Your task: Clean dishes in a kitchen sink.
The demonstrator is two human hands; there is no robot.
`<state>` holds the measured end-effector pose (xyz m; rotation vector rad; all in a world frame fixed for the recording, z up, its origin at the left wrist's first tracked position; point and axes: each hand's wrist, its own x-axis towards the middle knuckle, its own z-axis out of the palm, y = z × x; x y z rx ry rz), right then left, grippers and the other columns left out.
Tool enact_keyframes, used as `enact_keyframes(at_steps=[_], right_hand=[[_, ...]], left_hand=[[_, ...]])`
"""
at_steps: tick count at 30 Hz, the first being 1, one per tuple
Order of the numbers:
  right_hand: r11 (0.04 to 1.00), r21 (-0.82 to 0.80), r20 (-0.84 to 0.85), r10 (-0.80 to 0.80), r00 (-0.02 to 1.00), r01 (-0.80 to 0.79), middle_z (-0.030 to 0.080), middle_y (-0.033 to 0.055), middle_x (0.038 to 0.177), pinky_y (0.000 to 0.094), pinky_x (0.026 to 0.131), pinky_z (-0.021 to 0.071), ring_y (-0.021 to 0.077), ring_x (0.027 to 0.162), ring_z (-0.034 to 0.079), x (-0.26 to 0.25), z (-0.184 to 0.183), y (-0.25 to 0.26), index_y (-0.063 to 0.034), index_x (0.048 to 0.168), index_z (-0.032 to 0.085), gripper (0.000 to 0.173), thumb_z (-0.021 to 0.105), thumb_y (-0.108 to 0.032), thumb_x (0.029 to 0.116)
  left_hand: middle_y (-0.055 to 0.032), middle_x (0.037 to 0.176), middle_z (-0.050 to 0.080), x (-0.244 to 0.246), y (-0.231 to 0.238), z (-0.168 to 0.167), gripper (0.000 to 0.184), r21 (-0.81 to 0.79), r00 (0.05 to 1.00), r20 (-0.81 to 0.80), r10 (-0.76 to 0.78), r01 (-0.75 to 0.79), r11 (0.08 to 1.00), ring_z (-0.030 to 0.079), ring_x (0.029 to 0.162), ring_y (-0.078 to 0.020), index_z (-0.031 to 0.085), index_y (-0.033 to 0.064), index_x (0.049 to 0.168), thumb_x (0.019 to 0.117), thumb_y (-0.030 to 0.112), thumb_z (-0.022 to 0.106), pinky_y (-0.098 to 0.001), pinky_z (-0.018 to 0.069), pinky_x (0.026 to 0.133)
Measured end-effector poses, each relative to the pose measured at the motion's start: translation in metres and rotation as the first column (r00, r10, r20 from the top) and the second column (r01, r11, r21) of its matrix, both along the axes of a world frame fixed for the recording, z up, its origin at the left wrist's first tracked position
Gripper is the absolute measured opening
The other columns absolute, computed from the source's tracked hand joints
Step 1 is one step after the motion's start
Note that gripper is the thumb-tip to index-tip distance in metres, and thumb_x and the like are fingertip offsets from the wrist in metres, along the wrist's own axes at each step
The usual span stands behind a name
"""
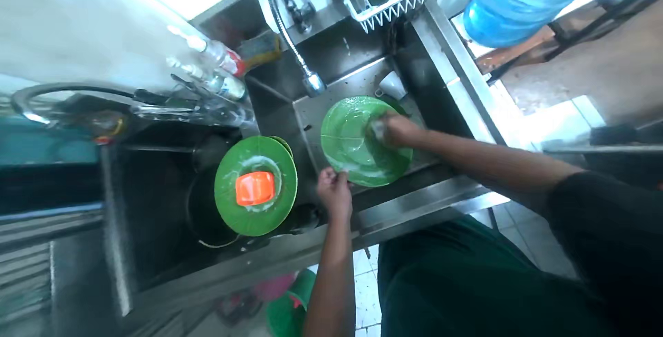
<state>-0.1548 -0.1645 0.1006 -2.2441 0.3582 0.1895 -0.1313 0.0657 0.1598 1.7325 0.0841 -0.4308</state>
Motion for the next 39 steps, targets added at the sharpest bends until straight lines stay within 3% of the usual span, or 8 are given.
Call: enact_keyframes(at_steps=[3,8,11,18,23,31,34,39], right_hand=[[0.963,0.074,-0.028,-0.258,0.966,0.259,0.050,0.0320,0.143,0.0644,0.097,0.0514,0.0480,0.120,0.059,0.050,0.016,-0.011,-0.0063,0.137,0.063,0.051,0.075,-0.006,0.0866],[0.977,0.177,0.142,0.094,0.985,-0.119,0.058,0.0235,0.134,0.0580,0.093,0.0554,0.0390,0.110,0.065,0.028,0.041,0.050,-0.0078,0.128,0.068,0.043,0.075,-0.002,0.0863],[0.937,0.348,-0.091,-0.004,0.996,0.035,0.059,0.0260,0.134,0.0563,0.102,0.0502,0.0393,0.117,0.062,-0.017,0.029,0.029,0.0022,0.131,0.063,0.034,0.062,-0.002,0.0971],[0.024,0.883,-0.401,-0.480,0.781,0.468,0.061,-0.0001,0.087,0.0291,0.065,0.0540,0.0103,0.073,0.061,-0.022,0.046,0.033,-0.0141,0.125,0.055,0.028,0.040,-0.030,0.1085],[0.056,0.824,-0.456,-0.524,0.719,0.563,0.067,0.0119,0.104,0.0366,0.075,0.0590,0.0194,0.085,0.068,-0.027,0.044,0.033,-0.0065,0.139,0.050,0.037,0.055,-0.023,0.1066],[-0.136,0.833,-0.527,-0.490,0.694,0.537,0.066,0.0115,0.105,0.0378,0.079,0.0592,0.0196,0.091,0.068,-0.036,0.040,0.032,-0.0087,0.134,0.047,0.029,0.043,-0.020,0.1073],[-0.210,0.825,-0.556,-0.462,0.691,0.524,0.066,0.0141,0.109,0.0416,0.082,0.0592,0.0231,0.095,0.068,-0.036,0.037,0.028,-0.0080,0.134,0.048,0.031,0.039,-0.023,0.1084],[-0.158,0.833,-0.542,-0.427,0.724,0.530,0.065,0.0138,0.109,0.0384,0.080,0.0599,0.0211,0.093,0.069,-0.040,0.037,0.030,-0.0049,0.137,0.044,0.031,0.037,-0.017,0.1091]], left_hand=[[-0.0044,0.079,0.066,-0.009,-0.012,-0.002,0.013,0.014,0.995,0.019,-0.096,0.096,0.995,0.067,0.066,-0.0102,0.056,-0.0041,0.103,0.0922,-0.008,0.062,-0.0279,0.0595,0.059],[-0.0056,0.078,0.063,0.001,-0.023,-0.005,0.011,0.073,0.998,0.064,-0.027,0.023,0.997,0.065,0.065,-0.0097,0.055,-0.0049,0.102,0.0928,-0.009,0.060,-0.0274,0.0577,0.058],[-0.0077,0.083,0.067,-0.001,-0.026,-0.004,0.017,0.167,0.948,0.290,-0.128,0.082,0.983,0.064,0.069,-0.0043,0.057,-0.0109,0.109,0.0925,-0.006,0.061,-0.0222,0.0562,0.063],[-0.0191,0.084,0.073,-0.021,-0.045,-0.011,0.023,0.637,0.671,0.488,-0.559,0.165,0.753,0.073,0.069,-0.0284,0.070,-0.0073,0.112,0.0957,0.003,0.058,-0.0433,0.0606,0.065],[-0.0195,0.115,0.075,-0.026,-0.042,-0.015,0.020,0.749,0.427,0.544,-0.722,0.140,0.647,0.076,0.095,-0.0350,0.076,-0.0030,0.105,0.0927,-0.001,0.060,-0.0464,0.0625,0.077],[-0.0223,0.128,0.068,-0.024,-0.020,-0.026,0.033,0.541,0.585,0.577,-0.570,0.249,0.803,0.066,0.122,-0.0347,0.070,-0.0064,0.118,0.0930,0.015,0.069,-0.0457,0.0531,0.105],[-0.0334,0.149,0.042,-0.033,-0.013,-0.009,0.059,0.183,0.989,0.133,-0.070,0.045,0.982,0.047,0.135,-0.0360,0.033,-0.0136,0.148,0.1032,0.015,0.058,-0.0445,0.0444,0.108],[-0.0220,0.133,0.053,-0.017,-0.043,0.005,0.039,-0.180,0.848,-0.502,0.171,-0.296,0.938,0.060,0.110,-0.0260,0.039,-0.0046,0.143,0.1131,0.019,0.031,-0.0402,0.0521,0.092]])
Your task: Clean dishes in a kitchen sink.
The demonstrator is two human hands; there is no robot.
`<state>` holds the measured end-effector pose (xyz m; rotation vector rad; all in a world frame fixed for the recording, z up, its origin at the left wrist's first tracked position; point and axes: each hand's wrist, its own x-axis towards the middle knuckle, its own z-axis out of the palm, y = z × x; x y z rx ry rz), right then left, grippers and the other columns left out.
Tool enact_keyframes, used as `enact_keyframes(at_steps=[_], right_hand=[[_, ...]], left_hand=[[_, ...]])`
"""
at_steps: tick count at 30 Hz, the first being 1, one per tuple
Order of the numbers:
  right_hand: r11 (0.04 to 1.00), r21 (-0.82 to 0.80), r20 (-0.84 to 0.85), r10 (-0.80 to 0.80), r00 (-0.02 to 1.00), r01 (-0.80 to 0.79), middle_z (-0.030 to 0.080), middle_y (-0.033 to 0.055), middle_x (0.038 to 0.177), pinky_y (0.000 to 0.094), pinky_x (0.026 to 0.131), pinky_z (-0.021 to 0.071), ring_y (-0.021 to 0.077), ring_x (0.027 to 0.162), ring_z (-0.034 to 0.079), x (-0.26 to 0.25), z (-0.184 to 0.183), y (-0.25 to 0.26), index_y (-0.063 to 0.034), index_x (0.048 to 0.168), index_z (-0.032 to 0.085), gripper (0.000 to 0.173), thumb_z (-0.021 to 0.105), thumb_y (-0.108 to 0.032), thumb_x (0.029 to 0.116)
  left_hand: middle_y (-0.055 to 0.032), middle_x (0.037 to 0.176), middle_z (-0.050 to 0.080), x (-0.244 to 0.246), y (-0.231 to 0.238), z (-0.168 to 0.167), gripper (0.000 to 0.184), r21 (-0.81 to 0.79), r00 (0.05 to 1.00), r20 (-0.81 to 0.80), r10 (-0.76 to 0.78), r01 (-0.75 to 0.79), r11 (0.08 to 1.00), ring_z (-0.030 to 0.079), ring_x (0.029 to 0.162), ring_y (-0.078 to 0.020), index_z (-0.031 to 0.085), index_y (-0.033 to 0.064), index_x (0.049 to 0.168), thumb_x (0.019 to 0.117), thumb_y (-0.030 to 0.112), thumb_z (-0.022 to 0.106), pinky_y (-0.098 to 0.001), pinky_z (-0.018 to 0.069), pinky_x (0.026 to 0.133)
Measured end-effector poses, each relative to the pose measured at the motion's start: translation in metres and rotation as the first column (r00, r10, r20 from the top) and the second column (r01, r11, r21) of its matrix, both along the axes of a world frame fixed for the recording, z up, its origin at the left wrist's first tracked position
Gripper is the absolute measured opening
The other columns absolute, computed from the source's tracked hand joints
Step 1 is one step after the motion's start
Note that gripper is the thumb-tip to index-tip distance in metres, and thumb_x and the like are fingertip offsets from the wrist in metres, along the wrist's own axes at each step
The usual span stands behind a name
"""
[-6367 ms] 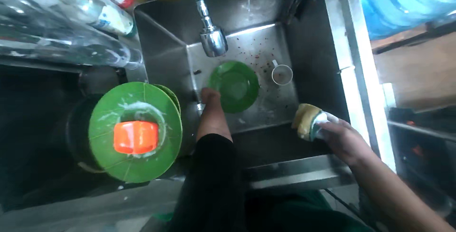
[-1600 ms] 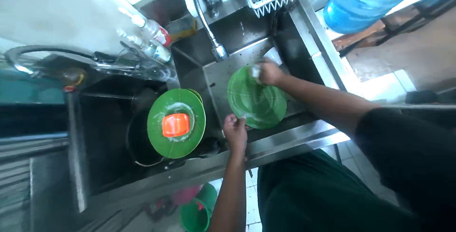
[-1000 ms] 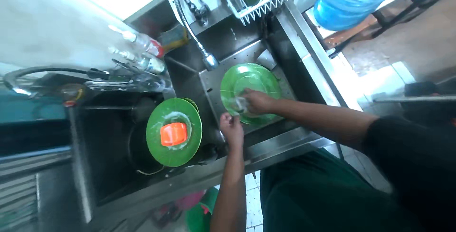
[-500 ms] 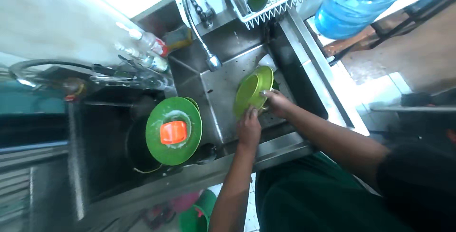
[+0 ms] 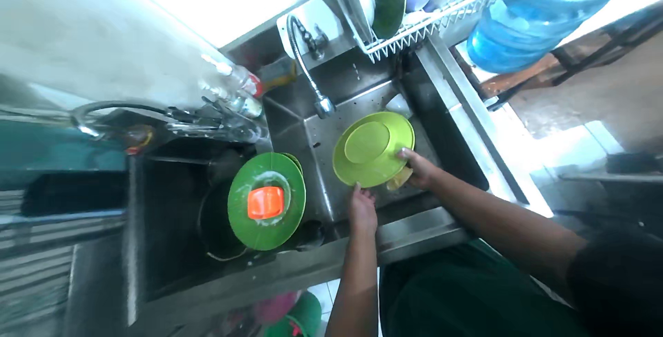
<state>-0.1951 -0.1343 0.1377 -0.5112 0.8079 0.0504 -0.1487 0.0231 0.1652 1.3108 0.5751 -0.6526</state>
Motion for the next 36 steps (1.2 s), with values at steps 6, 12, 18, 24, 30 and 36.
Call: enact_keyframes(at_steps=[6,12,18,24,30,36], right_hand=[[0.961,-0.097,-0.034,0.257,0.966,-0.259,0.068,0.0103,0.110,0.0362,0.082,0.0601,0.0182,0.094,0.070,-0.021,0.001,-0.019,-0.0075,0.142,0.045,0.040,0.045,-0.031,0.1105],[0.850,-0.456,-0.315,0.124,0.941,-0.265,0.060,0.0100,0.101,0.0346,0.076,0.0545,0.0157,0.085,0.062,-0.040,0.039,-0.037,-0.0013,0.129,0.054,0.031,0.039,-0.022,0.1116],[-0.005,-0.902,-0.368,0.533,0.762,-0.432,0.054,0.0295,0.138,0.0534,0.108,0.0469,0.0424,0.127,0.056,0.019,0.038,0.029,-0.0032,0.138,0.061,0.039,0.059,-0.013,0.1004],[-0.145,-0.854,-0.505,0.462,0.729,-0.500,0.053,0.0292,0.140,0.0633,0.100,0.0491,0.0466,0.125,0.057,0.123,0.015,-0.007,-0.0045,0.133,0.065,0.035,0.064,-0.015,0.0990],[0.025,-0.783,-0.561,0.406,0.721,-0.622,0.047,0.0303,0.146,0.0640,0.094,0.0528,0.0486,0.115,0.062,0.054,0.001,0.005,-0.0062,0.142,0.057,0.046,0.064,-0.010,0.0969],[-0.163,-0.867,-0.469,0.586,0.661,-0.470,0.051,0.0270,0.142,0.0590,0.089,0.0550,0.0448,0.109,0.065,0.071,0.057,0.055,-0.0073,0.140,0.060,0.043,0.065,-0.009,0.0972]], left_hand=[[-0.0135,0.101,0.059,0.011,-0.003,0.003,0.025,0.028,0.987,0.147,0.071,-0.076,0.997,0.064,0.081,-0.0171,0.046,-0.0064,0.128,0.1104,0.008,0.036,-0.0319,0.0567,0.076],[-0.0106,0.092,0.063,0.021,0.016,-0.014,0.023,0.223,0.930,0.344,-0.131,0.055,0.973,0.066,0.075,-0.0115,0.053,-0.0105,0.119,0.1089,0.005,0.040,-0.0287,0.0587,0.073],[-0.0185,0.106,0.068,0.006,0.012,-0.017,0.026,0.416,0.800,0.406,-0.441,0.267,0.869,0.068,0.093,-0.0135,0.058,-0.0118,0.124,0.1067,0.003,0.046,-0.0309,0.0573,0.087],[-0.0090,0.091,0.069,-0.020,0.025,-0.010,0.020,0.363,0.722,0.535,-0.439,0.273,0.891,0.067,0.084,-0.0034,0.061,-0.0123,0.113,0.1032,0.000,0.049,-0.0216,0.0566,0.080],[-0.0063,0.085,0.065,-0.001,0.035,-0.005,0.018,0.416,0.776,0.519,-0.360,0.138,0.899,0.063,0.079,-0.0017,0.061,-0.0096,0.106,0.1049,0.003,0.049,-0.0201,0.0539,0.076],[-0.0055,0.088,0.070,0.003,0.047,-0.012,0.017,0.390,0.718,0.556,-0.419,0.219,0.894,0.067,0.082,-0.0021,0.062,-0.0106,0.110,0.1022,0.000,0.050,-0.0214,0.0569,0.079]])
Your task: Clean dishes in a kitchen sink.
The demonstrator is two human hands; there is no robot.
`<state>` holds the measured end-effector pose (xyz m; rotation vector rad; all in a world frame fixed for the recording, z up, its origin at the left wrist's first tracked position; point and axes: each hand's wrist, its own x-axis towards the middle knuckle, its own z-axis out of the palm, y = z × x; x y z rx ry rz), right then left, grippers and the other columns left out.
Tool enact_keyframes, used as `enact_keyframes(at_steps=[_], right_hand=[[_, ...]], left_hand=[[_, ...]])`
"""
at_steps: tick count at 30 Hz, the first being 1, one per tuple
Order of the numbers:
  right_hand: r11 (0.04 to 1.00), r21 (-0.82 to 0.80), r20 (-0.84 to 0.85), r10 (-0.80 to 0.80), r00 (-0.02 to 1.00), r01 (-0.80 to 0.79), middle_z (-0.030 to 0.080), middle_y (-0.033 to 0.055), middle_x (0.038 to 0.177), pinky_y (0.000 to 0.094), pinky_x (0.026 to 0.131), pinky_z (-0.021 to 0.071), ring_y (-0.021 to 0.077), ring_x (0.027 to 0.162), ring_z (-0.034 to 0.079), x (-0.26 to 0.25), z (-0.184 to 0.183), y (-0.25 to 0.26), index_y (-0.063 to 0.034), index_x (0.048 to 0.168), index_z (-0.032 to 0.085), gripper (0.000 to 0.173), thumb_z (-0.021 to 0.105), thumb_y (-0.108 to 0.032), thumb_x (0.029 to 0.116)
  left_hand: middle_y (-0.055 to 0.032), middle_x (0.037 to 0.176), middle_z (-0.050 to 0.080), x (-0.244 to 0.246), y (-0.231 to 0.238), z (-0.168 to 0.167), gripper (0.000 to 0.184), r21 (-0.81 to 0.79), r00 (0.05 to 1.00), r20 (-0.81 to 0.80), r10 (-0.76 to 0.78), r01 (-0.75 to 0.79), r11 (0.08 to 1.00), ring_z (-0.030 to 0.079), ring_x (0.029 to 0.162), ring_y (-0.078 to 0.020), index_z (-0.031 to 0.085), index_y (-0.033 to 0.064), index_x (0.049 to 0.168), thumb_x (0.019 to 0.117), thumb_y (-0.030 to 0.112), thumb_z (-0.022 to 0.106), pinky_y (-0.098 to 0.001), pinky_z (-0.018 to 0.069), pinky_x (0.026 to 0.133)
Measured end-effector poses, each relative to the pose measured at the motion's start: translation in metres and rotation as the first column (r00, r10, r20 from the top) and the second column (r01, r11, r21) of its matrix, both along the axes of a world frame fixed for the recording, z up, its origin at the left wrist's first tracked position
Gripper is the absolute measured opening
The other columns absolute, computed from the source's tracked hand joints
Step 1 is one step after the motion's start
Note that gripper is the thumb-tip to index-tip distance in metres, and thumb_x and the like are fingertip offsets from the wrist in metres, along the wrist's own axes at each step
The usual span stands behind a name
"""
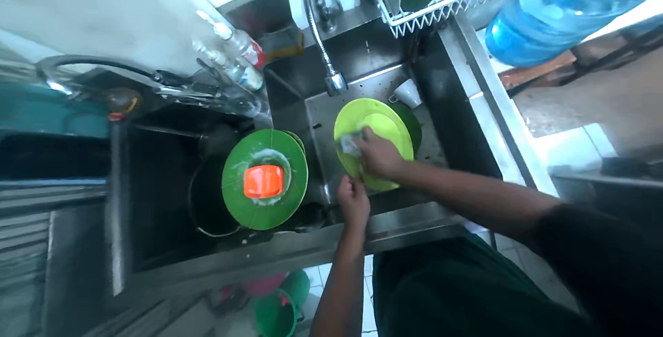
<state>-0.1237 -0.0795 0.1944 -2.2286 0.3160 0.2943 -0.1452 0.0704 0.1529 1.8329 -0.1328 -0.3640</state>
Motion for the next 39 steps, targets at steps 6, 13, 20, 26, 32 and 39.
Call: enact_keyframes(at_steps=[6,13,20,26,32,39], right_hand=[[0.974,-0.061,-0.237,-0.228,0.944,0.220,0.050,0.0287,0.145,0.0659,0.096,0.0507,0.0483,0.121,0.060,0.042,-0.056,-0.075,-0.0014,0.143,0.055,0.047,0.064,-0.013,0.0982],[0.996,0.042,-0.170,-0.076,0.982,0.085,0.048,0.0277,0.146,0.0556,0.097,0.0535,0.0437,0.114,0.063,-0.042,-0.011,0.000,-0.0005,0.143,0.053,0.050,0.066,-0.007,0.0954],[0.951,-0.030,-0.278,-0.304,0.911,0.308,0.045,0.0288,0.151,0.0681,0.095,0.0504,0.0505,0.120,0.060,0.013,-0.066,-0.081,-0.0041,0.148,0.049,0.052,0.062,-0.012,0.0983],[0.881,0.033,-0.448,-0.410,0.794,0.473,0.052,0.0328,0.140,0.0660,0.099,0.0493,0.0496,0.123,0.058,-0.032,-0.102,-0.082,0.0012,0.147,0.044,0.067,0.075,-0.013,0.0900],[0.965,0.042,-0.183,-0.247,0.952,0.258,0.054,0.0311,0.139,0.0659,0.103,0.0461,0.0479,0.127,0.056,0.030,-0.085,-0.113,0.0030,0.140,0.054,0.051,0.071,-0.009,0.0928],[0.977,0.047,0.098,0.202,0.974,-0.208,0.048,0.0261,0.145,0.0583,0.090,0.0569,0.0431,0.109,0.065,0.009,-0.035,-0.043,-0.0034,0.137,0.061,0.057,0.078,0.003,0.0831]], left_hand=[[-0.0006,0.085,0.070,-0.011,-0.008,0.014,0.016,-0.140,0.979,0.005,0.204,-0.201,0.969,0.069,0.081,-0.0020,0.064,-0.0068,0.105,0.1028,-0.001,0.049,-0.0225,0.0591,0.078],[-0.0036,0.081,0.065,0.007,-0.004,-0.002,0.015,-0.024,0.986,-0.045,0.163,-0.165,0.986,0.065,0.076,-0.0067,0.063,-0.0051,0.100,0.1039,0.003,0.050,-0.0271,0.0572,0.074],[0.0002,0.080,0.066,-0.001,-0.013,0.010,0.016,-0.173,0.967,-0.004,0.254,-0.251,0.952,0.067,0.075,-0.0064,0.062,-0.0007,0.097,0.1034,0.001,0.048,-0.0271,0.0595,0.074],[-0.0023,0.080,0.067,0.004,-0.012,0.001,0.015,-0.127,0.972,-0.062,0.229,-0.235,0.964,0.068,0.075,-0.0082,0.063,-0.0025,0.098,0.1030,0.000,0.049,-0.0284,0.0601,0.072],[0.0006,0.077,0.069,0.006,-0.014,0.004,0.015,-0.063,0.999,-0.014,0.040,-0.041,0.997,0.068,0.071,-0.0047,0.065,-0.0022,0.097,0.1014,-0.001,0.051,-0.0242,0.0592,0.068],[-0.0033,0.082,0.066,0.012,-0.028,-0.010,0.017,-0.020,0.982,-0.053,0.183,-0.184,0.983,0.065,0.077,-0.0052,0.065,-0.0062,0.101,0.1042,0.002,0.050,-0.0262,0.0572,0.076]])
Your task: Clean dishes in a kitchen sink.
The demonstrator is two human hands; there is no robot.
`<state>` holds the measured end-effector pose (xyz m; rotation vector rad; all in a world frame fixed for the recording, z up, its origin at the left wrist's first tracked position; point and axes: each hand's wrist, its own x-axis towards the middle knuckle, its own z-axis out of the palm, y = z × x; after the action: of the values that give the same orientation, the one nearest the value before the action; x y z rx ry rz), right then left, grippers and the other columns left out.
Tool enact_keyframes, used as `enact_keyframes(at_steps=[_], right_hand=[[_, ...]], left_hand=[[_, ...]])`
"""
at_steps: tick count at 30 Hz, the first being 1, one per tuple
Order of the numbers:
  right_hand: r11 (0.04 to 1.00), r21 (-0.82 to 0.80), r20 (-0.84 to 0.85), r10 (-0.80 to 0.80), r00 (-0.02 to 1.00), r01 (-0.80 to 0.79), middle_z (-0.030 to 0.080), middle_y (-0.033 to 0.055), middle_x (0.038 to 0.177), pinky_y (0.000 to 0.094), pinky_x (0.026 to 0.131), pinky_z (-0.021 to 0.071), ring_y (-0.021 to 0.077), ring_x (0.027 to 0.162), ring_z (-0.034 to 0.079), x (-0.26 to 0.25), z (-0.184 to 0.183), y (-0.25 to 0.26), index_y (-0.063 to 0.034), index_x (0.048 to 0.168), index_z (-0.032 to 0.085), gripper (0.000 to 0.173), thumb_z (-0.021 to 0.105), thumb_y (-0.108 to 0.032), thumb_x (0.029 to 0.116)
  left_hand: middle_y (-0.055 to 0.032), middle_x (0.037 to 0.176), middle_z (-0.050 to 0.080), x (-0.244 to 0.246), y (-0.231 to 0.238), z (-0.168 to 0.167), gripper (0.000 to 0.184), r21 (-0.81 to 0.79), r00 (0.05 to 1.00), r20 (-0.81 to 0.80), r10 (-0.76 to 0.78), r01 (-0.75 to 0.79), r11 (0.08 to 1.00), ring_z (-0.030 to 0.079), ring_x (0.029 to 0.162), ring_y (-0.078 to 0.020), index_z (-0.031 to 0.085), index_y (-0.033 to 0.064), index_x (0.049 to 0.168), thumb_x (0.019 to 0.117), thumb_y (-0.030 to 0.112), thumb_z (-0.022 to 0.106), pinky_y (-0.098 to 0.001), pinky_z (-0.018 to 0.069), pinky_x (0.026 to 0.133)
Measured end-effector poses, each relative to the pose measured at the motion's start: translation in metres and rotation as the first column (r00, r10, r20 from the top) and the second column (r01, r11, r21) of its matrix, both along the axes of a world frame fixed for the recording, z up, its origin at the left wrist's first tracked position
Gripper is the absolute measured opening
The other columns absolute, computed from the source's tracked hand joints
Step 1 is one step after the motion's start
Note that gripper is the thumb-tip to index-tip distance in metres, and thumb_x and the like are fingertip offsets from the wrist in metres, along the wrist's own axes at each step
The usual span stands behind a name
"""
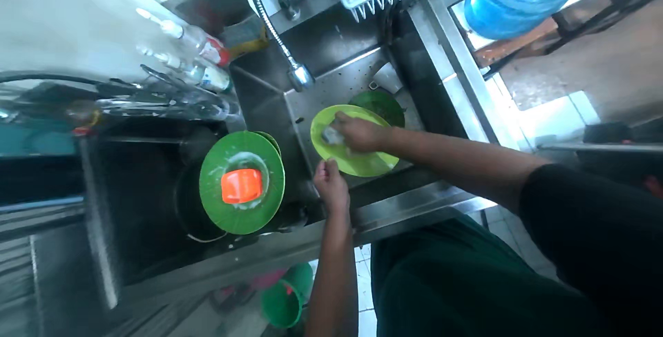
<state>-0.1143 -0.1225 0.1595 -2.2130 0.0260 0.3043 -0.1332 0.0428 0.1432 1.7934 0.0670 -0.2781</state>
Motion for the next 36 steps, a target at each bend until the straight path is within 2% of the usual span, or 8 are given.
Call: enact_keyframes(at_steps=[3,6,10,13,18,22,31,36], right_hand=[[1.000,-0.011,-0.009,0.028,1.000,-0.028,0.050,0.0272,0.140,0.0553,0.091,0.0569,0.0430,0.110,0.064,-0.044,-0.005,0.003,-0.0009,0.137,0.060,0.058,0.079,0.005,0.0819],[0.985,-0.064,-0.204,-0.172,0.964,0.162,0.043,0.0292,0.148,0.0572,0.094,0.0560,0.0459,0.115,0.063,-0.061,-0.031,-0.016,-0.0010,0.142,0.055,0.065,0.080,0.002,0.0820],[0.849,-0.204,-0.433,-0.525,0.733,0.488,0.041,0.0345,0.149,0.0655,0.096,0.0521,0.0517,0.121,0.058,-0.045,-0.065,-0.061,0.0027,0.146,0.047,0.069,0.078,-0.006,0.0848],[0.806,-0.296,-0.514,-0.586,0.626,0.512,0.046,0.0319,0.148,0.0653,0.102,0.0475,0.0489,0.130,0.053,-0.033,-0.068,-0.083,0.0019,0.148,0.045,0.071,0.078,-0.012,0.0872],[0.956,-0.254,-0.604,-0.275,0.748,0.146,0.053,0.0306,0.143,0.0651,0.108,0.0421,0.0474,0.133,0.052,-0.049,-0.127,-0.075,0.0066,0.136,0.057,0.040,0.062,-0.014,0.1021],[0.977,-0.210,-0.565,-0.142,0.813,0.025,0.056,0.0269,0.141,0.0696,0.105,0.0427,0.0474,0.132,0.052,-0.069,-0.186,-0.048,0.0020,0.131,0.064,0.035,0.066,-0.010,0.0981],[0.962,-0.142,-0.609,0.099,0.787,-0.231,0.063,0.0259,0.130,0.0679,0.102,0.0460,0.0454,0.123,0.060,-0.072,-0.141,-0.045,0.0020,0.129,0.064,0.038,0.071,-0.010,0.0941],[0.882,-0.164,-0.510,0.307,0.804,-0.441,0.062,0.0238,0.132,0.0659,0.098,0.0494,0.0450,0.121,0.061,-0.064,-0.129,-0.018,-0.0040,0.128,0.067,0.038,0.075,-0.015,0.0921]], left_hand=[[-0.0018,0.079,0.064,0.005,0.004,0.000,0.017,-0.035,0.993,-0.050,0.106,-0.107,0.994,0.066,0.074,-0.0078,0.063,-0.0024,0.098,0.1051,0.003,0.047,-0.0287,0.0581,0.070],[-0.0036,0.081,0.065,0.008,0.007,0.009,0.017,-0.076,0.981,-0.095,0.170,-0.177,0.981,0.068,0.075,-0.0094,0.061,-0.0034,0.102,0.1057,0.001,0.045,-0.0289,0.0596,0.070],[-0.0037,0.082,0.065,0.008,0.010,0.013,0.017,-0.038,0.984,-0.074,0.164,-0.167,0.985,0.068,0.074,-0.0093,0.062,-0.0024,0.102,0.1055,0.002,0.046,-0.0287,0.0596,0.070],[-0.0009,0.078,0.066,0.011,0.008,0.013,0.016,0.051,0.990,0.020,0.136,-0.137,0.989,0.067,0.071,-0.0071,0.064,-0.0001,0.098,0.1049,0.003,0.050,-0.0271,0.0582,0.067],[0.0016,0.073,0.062,0.019,0.003,0.009,0.014,0.109,0.984,0.133,0.118,-0.133,0.985,0.065,0.065,-0.0054,0.062,0.0024,0.094,0.1039,0.004,0.052,-0.0257,0.0585,0.062],[0.0002,0.075,0.064,0.020,0.007,0.014,0.014,0.097,0.981,0.119,0.156,-0.167,0.981,0.067,0.066,-0.0068,0.063,0.0012,0.097,0.1043,0.004,0.051,-0.0262,0.0598,0.063],[0.0004,0.077,0.060,0.019,0.006,0.021,0.015,0.114,0.987,0.049,0.151,-0.156,0.981,0.063,0.067,-0.0068,0.061,0.0023,0.098,0.1066,0.010,0.051,-0.0280,0.0578,0.065],[-0.0090,0.085,0.062,0.034,-0.007,0.022,0.019,0.125,0.994,-0.034,0.108,-0.103,0.987,0.063,0.073,-0.0125,0.062,-0.0036,0.105,0.1073,0.011,0.050,-0.0333,0.0568,0.070]])
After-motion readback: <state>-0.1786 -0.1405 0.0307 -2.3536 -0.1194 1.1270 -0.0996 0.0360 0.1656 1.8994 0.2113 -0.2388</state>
